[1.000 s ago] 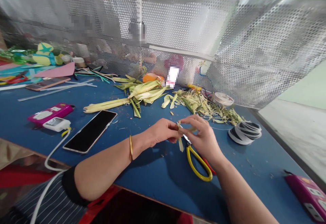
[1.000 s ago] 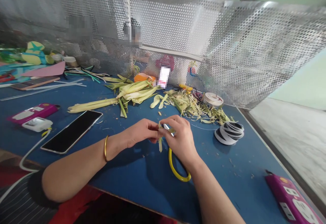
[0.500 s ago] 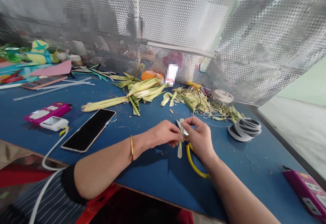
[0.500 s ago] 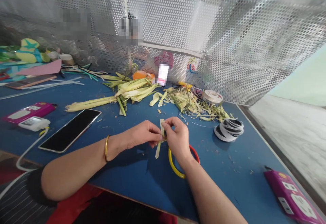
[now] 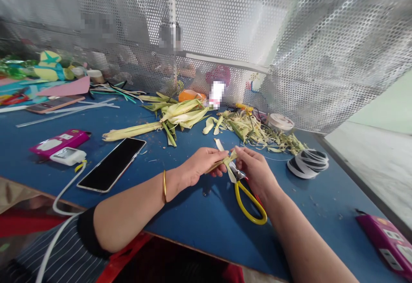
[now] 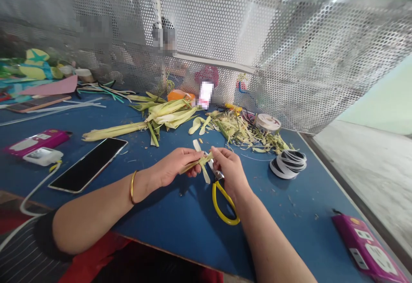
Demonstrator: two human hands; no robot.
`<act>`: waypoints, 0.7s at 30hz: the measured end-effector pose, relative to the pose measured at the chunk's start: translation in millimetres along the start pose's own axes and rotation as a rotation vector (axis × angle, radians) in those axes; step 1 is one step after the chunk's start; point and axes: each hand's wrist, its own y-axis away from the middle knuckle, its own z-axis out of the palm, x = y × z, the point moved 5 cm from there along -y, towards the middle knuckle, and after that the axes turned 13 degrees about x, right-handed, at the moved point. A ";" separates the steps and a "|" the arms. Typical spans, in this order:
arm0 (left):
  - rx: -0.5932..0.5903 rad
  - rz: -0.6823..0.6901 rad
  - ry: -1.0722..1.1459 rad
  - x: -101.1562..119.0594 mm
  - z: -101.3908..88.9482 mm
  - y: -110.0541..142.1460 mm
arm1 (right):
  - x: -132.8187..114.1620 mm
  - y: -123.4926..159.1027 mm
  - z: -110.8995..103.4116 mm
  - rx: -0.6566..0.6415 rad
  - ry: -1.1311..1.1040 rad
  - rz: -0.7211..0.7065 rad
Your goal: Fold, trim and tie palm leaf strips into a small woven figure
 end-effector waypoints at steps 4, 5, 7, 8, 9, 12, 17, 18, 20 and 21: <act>-0.062 -0.058 -0.021 -5.4 3.6 2.7 | 0.2 7.3 8.2 -0.032 0.002 -0.022; -0.068 -0.055 -0.014 -6.0 4.2 3.1 | 0.4 8.1 8.5 -0.014 0.004 -0.033; -0.069 -0.030 -0.021 -6.6 4.6 3.2 | 0.7 8.7 7.7 0.029 -0.012 -0.058; -0.070 -0.015 -0.032 -7.0 4.6 3.3 | 1.0 8.7 7.2 0.050 -0.029 -0.074; -0.075 0.001 -0.045 -7.2 4.9 3.4 | 1.5 8.6 6.5 0.073 -0.047 -0.090; -0.120 0.046 -0.076 -7.7 6.8 4.5 | 5.3 7.4 5.0 0.124 -0.088 -0.110; -0.045 0.064 -0.003 -2.8 3.6 3.8 | -0.2 3.2 -2.1 0.159 0.013 -0.187; -0.019 0.044 0.055 -0.9 2.1 3.3 | -6.7 3.8 -7.1 0.218 0.071 -0.259; 0.015 0.001 0.186 3.7 -0.7 2.1 | -23.4 9.4 -16.5 0.358 0.210 -0.455; 0.024 -0.006 0.240 6.4 -1.9 1.3 | -30.3 13.6 -18.2 0.397 0.280 -0.543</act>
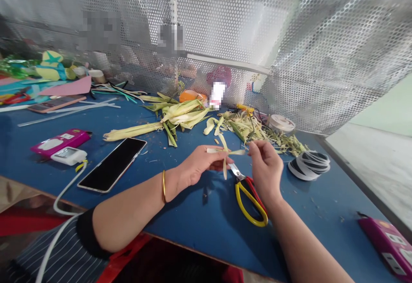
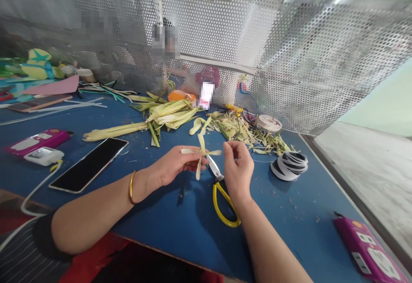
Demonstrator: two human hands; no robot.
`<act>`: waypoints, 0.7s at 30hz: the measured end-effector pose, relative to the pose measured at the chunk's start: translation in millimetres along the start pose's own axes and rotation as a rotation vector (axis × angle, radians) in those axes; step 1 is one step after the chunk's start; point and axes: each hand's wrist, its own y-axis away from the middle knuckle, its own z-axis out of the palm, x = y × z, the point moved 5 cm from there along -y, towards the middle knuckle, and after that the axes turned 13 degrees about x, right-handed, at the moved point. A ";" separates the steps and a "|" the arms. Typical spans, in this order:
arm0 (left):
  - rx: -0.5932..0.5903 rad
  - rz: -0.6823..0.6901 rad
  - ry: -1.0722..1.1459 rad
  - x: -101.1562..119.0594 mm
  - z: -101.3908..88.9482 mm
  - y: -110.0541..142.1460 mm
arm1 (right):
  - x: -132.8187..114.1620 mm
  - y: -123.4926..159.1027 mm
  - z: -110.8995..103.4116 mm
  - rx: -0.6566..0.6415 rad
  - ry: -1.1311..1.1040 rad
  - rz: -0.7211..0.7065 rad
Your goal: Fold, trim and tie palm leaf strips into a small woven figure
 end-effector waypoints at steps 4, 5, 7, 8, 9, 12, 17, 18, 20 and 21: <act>0.053 0.063 0.108 8.9 -3.1 -3.4 | -6.1 15.0 13.8 -0.282 0.075 -0.056; 0.061 0.077 0.119 9.1 -3.4 -4.0 | -2.9 21.8 20.7 -0.377 0.050 -0.005; 0.077 0.087 0.125 7.3 -3.5 -4.7 | 4.0 33.7 32.0 -0.487 -0.018 0.101; 0.084 0.087 0.120 6.0 -3.4 -5.0 | 6.8 37.7 35.6 -0.500 -0.049 0.143; 0.093 0.087 0.115 4.8 -3.5 -5.1 | 8.6 40.5 38.1 -0.503 -0.072 0.171; 0.099 0.086 0.122 3.2 -3.3 -5.3 | 8.5 43.7 40.6 -0.511 -0.120 0.202; 0.145 0.084 0.118 4.3 -5.3 -5.0 | 1.6 44.0 38.4 -0.571 -0.177 0.200; 0.158 0.085 0.111 4.3 -5.7 -4.5 | 0.1 44.1 37.9 -0.579 -0.173 0.182; 0.169 0.083 0.099 3.8 -5.9 -3.6 | -3.1 44.9 36.9 -0.583 -0.147 0.123; 0.167 0.083 0.093 3.4 -5.8 -3.2 | -4.8 45.2 36.2 -0.575 -0.124 0.087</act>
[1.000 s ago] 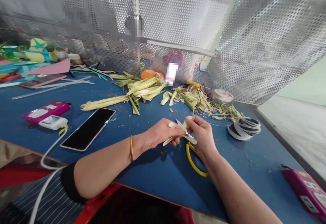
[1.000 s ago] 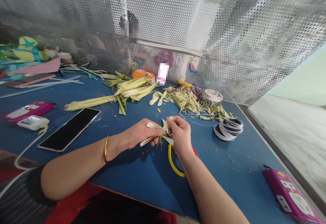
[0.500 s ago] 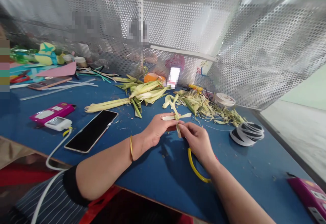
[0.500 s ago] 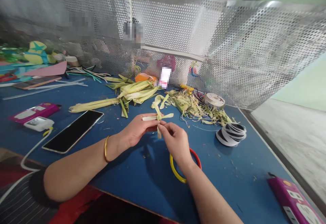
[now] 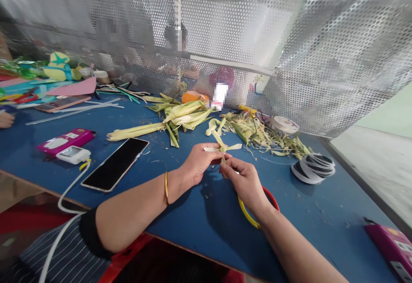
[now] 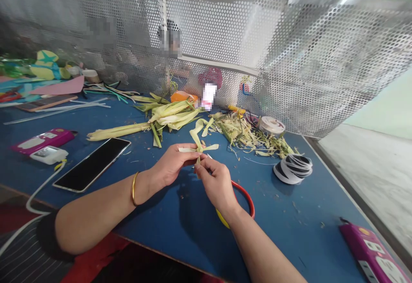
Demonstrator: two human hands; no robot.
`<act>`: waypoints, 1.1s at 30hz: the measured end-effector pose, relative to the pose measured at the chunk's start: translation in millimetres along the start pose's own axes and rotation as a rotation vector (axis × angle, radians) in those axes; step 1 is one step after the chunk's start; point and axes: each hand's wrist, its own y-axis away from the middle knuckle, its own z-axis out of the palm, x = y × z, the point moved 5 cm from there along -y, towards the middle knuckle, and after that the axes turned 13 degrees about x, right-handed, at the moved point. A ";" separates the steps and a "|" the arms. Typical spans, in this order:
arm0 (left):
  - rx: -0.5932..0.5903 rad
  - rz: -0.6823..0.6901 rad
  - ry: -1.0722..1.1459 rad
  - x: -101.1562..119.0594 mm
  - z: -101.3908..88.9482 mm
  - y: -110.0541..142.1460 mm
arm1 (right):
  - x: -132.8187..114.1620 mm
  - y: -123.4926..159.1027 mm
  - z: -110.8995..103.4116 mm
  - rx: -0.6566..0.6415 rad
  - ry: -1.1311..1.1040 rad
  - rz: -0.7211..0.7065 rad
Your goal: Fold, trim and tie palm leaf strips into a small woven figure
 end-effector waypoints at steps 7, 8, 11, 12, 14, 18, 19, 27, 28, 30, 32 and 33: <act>-0.031 -0.013 -0.026 6.5 -4.3 -4.8 | -7.1 -0.2 -10.1 0.086 0.237 -0.110; -0.023 -0.023 -0.032 8.6 -5.7 -5.7 | -5.7 -3.3 -16.8 0.157 0.238 -0.085; -0.083 -0.080 -0.078 11.0 -4.7 -4.9 | 1.0 -12.8 -38.0 0.394 0.106 0.009; -0.122 -0.097 -0.100 10.4 -2.9 -3.6 | 3.5 -15.5 -40.1 0.399 0.050 0.031; -0.169 -0.118 -0.127 7.6 -0.4 -1.6 | 6.9 -18.7 -35.1 0.287 0.014 0.049; -0.114 -0.114 -0.127 -1.5 -1.9 -3.5 | 9.2 -13.6 -18.5 0.122 0.116 0.039; -0.105 -0.106 -0.144 -3.9 -2.2 -4.4 | 9.5 -11.7 -16.5 0.134 0.129 0.039; -0.008 0.047 -0.233 -5.9 -0.9 -7.5 | 3.0 -2.5 -10.1 0.127 0.276 -0.031; 0.005 0.055 -0.233 -5.4 -0.9 -7.4 | 1.1 -1.4 -9.6 0.130 0.292 -0.054; 0.020 0.072 -0.233 -4.6 -1.1 -7.4 | -1.9 1.0 -8.2 0.132 0.313 -0.093; 0.027 0.082 -0.242 -4.3 -2.4 -8.5 | -3.6 2.7 -7.1 0.119 0.318 -0.111; 0.023 0.078 -0.250 -4.5 -3.2 -9.4 | -4.1 2.7 -7.5 0.108 0.319 -0.112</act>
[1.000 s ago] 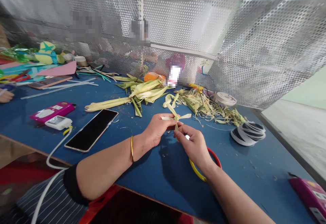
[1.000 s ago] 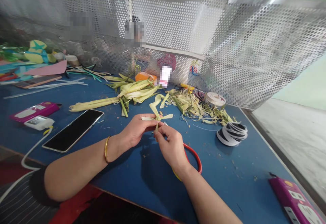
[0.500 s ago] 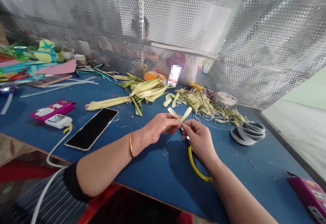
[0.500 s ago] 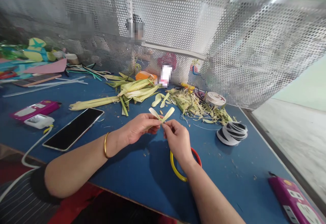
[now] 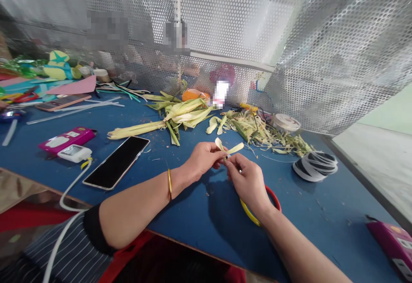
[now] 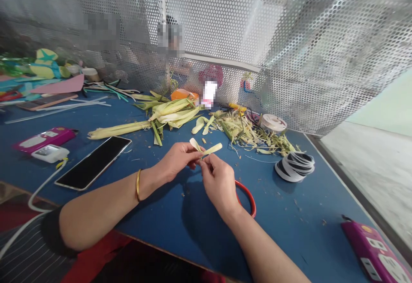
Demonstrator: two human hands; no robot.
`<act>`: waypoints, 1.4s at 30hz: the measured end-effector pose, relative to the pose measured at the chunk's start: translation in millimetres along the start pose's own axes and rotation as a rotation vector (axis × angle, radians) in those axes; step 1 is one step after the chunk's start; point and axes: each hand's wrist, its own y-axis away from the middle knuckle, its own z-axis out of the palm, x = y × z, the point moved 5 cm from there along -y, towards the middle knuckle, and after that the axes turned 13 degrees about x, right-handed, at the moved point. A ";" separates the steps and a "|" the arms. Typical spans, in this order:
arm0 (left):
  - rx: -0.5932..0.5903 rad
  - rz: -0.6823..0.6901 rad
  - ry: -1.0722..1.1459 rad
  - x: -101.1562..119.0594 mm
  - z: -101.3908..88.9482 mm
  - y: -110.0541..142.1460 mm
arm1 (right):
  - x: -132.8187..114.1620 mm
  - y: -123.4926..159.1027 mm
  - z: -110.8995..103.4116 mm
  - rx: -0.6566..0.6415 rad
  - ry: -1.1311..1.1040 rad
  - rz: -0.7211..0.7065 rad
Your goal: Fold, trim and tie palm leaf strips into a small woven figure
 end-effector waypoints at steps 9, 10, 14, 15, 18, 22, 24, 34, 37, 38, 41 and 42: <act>-0.340 -0.114 -0.127 -0.4 8.8 7.8 | 6.1 -27.3 -36.8 0.173 0.049 -0.061; -0.365 -0.102 -0.153 -0.9 10.4 10.2 | 9.4 -27.8 -31.4 0.079 -0.020 0.003; -0.409 -0.017 -0.230 -3.3 14.9 16.9 | 17.7 -19.9 -10.3 -0.133 -0.294 0.281; -0.413 -0.006 -0.232 -3.7 15.5 17.6 | 18.5 -18.7 -8.9 -0.109 -0.321 0.306; -0.425 0.022 -0.242 -3.1 15.9 18.6 | 22.0 -17.8 -10.3 0.030 -0.331 0.302; -0.459 0.046 -0.294 -2.0 15.6 19.6 | 28.9 -15.3 -10.4 0.155 -0.314 0.279; -0.495 0.064 -0.307 -1.6 16.4 21.1 | 30.5 -12.7 -8.0 0.182 -0.309 0.280; -0.233 -0.021 -0.106 -0.2 11.0 15.0 | 39.7 -29.8 -25.3 0.270 -0.431 0.398; -0.183 -0.037 -0.068 0.7 7.9 11.7 | 47.1 -30.4 -23.0 0.226 -0.598 0.609; -0.190 -0.049 -0.060 0.5 7.8 11.5 | 46.4 -28.1 -17.3 0.144 -0.659 0.675; -0.240 -0.072 -0.052 -0.3 10.0 13.4 | 36.3 -20.4 -2.8 -0.069 -0.768 0.714; -0.260 -0.068 -0.053 -0.2 11.1 14.5 | 33.6 -18.9 -1.1 -0.077 -0.774 0.693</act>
